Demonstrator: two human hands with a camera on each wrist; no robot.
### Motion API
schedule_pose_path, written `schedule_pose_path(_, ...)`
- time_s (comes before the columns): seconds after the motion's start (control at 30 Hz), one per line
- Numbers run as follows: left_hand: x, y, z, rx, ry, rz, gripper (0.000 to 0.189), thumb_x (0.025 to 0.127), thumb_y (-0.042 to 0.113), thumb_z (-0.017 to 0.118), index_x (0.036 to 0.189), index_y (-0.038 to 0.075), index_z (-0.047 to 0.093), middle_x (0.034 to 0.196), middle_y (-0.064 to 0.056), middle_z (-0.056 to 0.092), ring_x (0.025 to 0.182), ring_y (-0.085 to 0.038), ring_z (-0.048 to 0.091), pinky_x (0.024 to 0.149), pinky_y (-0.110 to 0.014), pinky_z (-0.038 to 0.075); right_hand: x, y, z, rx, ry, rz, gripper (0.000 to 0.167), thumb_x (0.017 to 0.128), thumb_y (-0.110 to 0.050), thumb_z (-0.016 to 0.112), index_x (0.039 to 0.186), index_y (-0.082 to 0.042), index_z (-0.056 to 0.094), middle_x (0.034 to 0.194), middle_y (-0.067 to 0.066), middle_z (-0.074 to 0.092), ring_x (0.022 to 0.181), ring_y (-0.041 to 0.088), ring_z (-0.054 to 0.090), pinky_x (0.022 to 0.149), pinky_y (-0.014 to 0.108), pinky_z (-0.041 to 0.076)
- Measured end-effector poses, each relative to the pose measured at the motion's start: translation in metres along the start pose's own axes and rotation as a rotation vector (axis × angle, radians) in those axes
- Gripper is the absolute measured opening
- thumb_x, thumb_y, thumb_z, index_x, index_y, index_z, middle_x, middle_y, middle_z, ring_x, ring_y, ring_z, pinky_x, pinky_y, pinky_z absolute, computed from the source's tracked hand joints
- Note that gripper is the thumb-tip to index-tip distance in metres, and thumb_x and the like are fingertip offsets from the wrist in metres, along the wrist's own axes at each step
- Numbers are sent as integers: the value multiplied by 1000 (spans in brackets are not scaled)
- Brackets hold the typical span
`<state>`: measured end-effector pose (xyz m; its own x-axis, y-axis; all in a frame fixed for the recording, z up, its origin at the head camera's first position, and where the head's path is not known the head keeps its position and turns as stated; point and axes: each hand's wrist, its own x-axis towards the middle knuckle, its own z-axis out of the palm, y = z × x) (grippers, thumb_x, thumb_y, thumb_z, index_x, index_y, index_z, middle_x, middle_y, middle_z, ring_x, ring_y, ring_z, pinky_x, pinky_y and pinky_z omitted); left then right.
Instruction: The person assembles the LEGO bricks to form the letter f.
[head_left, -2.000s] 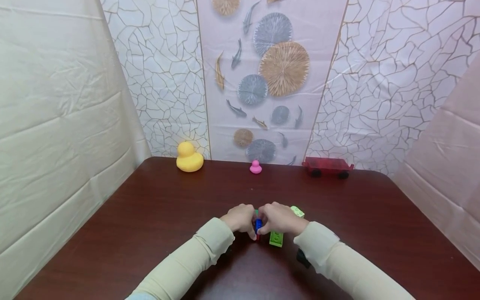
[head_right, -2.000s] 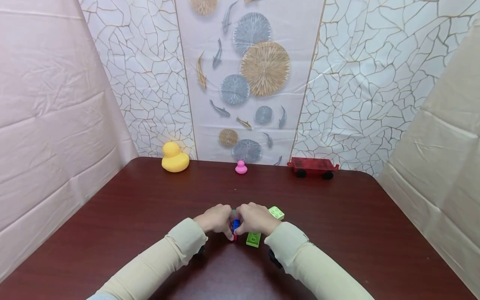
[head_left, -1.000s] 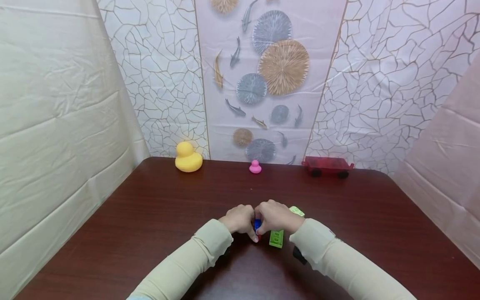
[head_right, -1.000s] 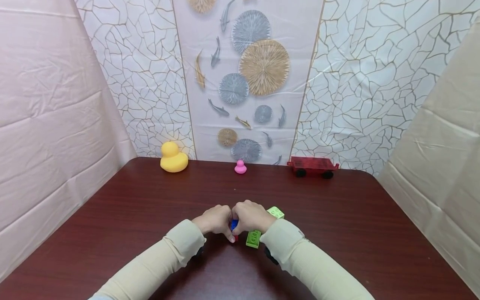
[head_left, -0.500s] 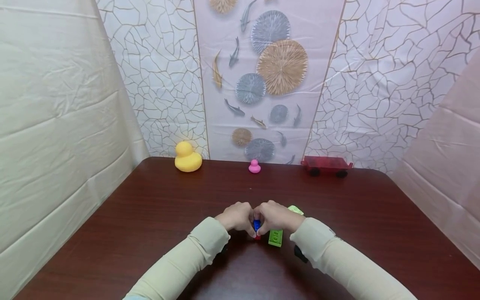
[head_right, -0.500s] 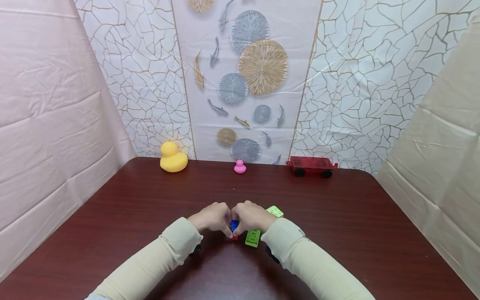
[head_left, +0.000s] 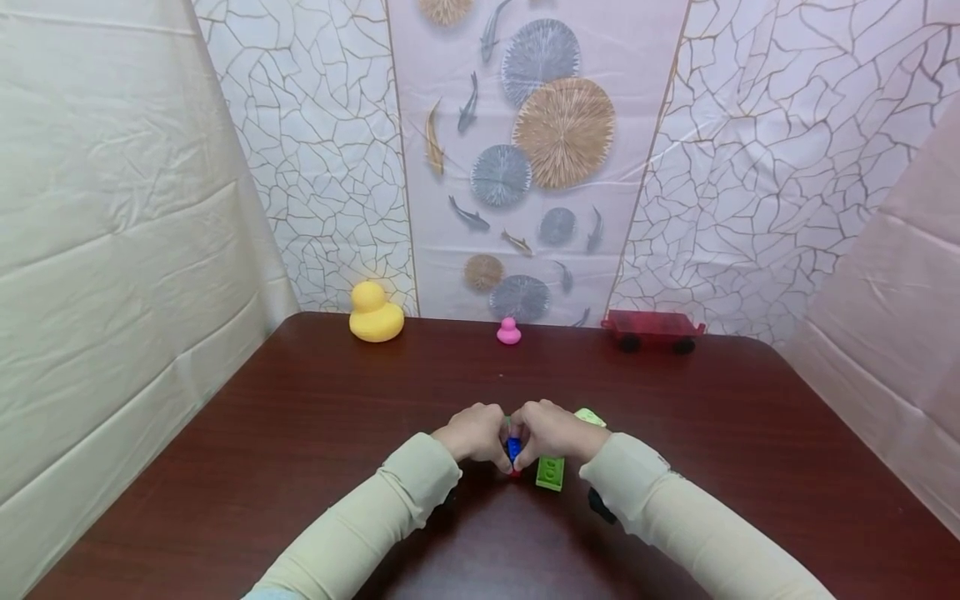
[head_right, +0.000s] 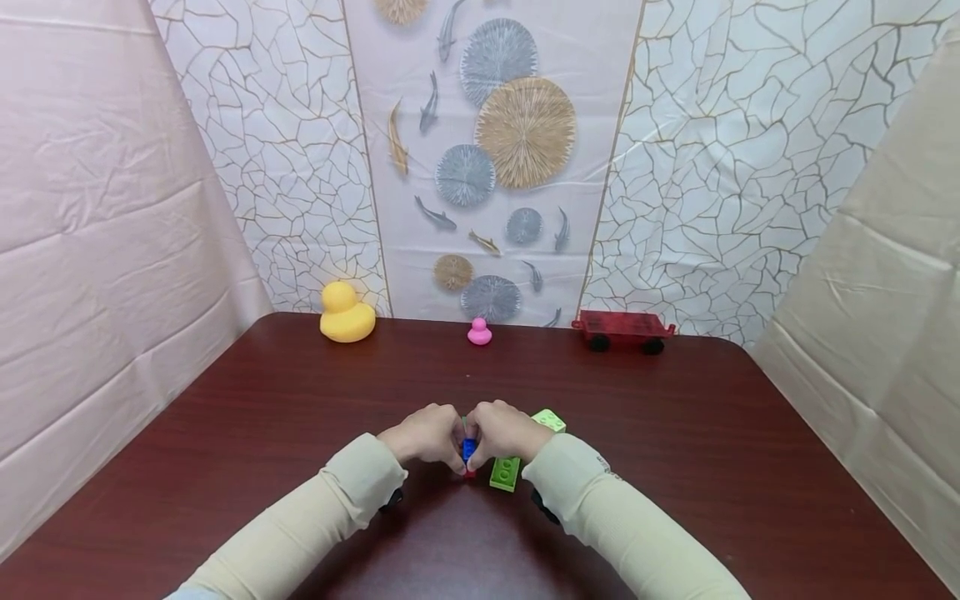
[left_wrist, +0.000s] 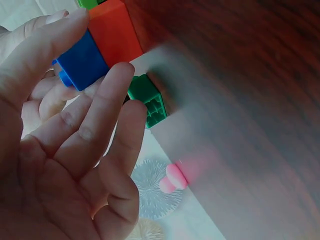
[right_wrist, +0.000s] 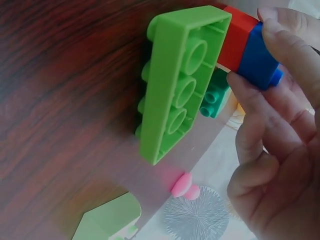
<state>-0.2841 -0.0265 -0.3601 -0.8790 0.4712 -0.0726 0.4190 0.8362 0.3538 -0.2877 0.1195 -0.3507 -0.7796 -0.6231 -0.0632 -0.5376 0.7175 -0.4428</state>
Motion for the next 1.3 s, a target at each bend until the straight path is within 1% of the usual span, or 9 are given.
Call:
schedule_pose_path(0.27,0,0,0,-9,-6,-3,25,58,26,80,57,15,58,53,4,52,51,-9,46,44,-26,37,-1,-7,0,-29,4,86,23,62,-18,79,76,-11,62,65,-6,56,59,8,52,55,26,44)
schedule_pose_path(0.43,1,0,0,-19,-18,-19,23,59,26,80,60,15,59,55,5,53,53,-10,47,46,-27,38,-6,-12,-4,-117,-11,93,25,64,-27,77,79,-12,65,65,-8,54,58,8,50,53,28,43)
schedule_pose_path(0.57,2,0,1,-33,-37,-39,22,60,25,80,63,15,61,57,6,54,54,-10,48,48,-27,39,-15,-11,-12,-190,-14,141,31,63,-31,77,84,-11,65,68,-7,55,61,9,51,55,29,43)
schedule_pose_path(0.7,2,1,-2,-13,-25,-65,28,58,31,80,72,14,63,61,6,54,58,-11,49,51,-29,40,-24,-8,-17,-273,-26,215,31,64,-29,76,86,-11,64,73,-4,56,65,12,51,58,33,44)
schedule_pose_path(0.83,2,3,-8,11,10,-46,40,58,36,80,86,12,65,69,6,55,64,-10,50,56,-30,41,-32,-7,-9,-325,-35,260,30,68,-35,73,86,-13,64,71,-3,57,64,13,52,58,38,44)
schedule_pose_path(0.93,5,5,-10,28,14,-17,31,59,34,79,79,14,65,67,8,55,64,-9,50,56,-30,41,-34,-7,2,-344,-6,291,33,69,-42,69,81,-12,61,63,-3,53,59,14,49,53,37,42)
schedule_pose_path(1.03,9,10,-10,52,-6,-24,23,59,30,80,66,17,62,63,9,53,61,-9,49,52,-29,41,-33,-7,11,-360,32,313,35,70,-46,67,69,-13,53,55,-2,46,53,14,45,47,34,38)
schedule_pose_path(1.2,11,20,-15,132,-45,-60,25,59,29,80,68,16,61,63,7,52,60,-9,49,51,-28,41,-30,-3,11,-352,34,327,31,67,-34,70,61,-13,48,52,-1,44,48,13,41,42,31,34)
schedule_pose_path(1.3,12,23,-18,192,-56,-71,27,58,30,81,68,16,60,63,7,52,59,-10,49,51,-28,40,-30,3,3,-252,-24,333,24,66,-23,69,63,-11,48,53,-3,41,47,11,37,44,29,30)
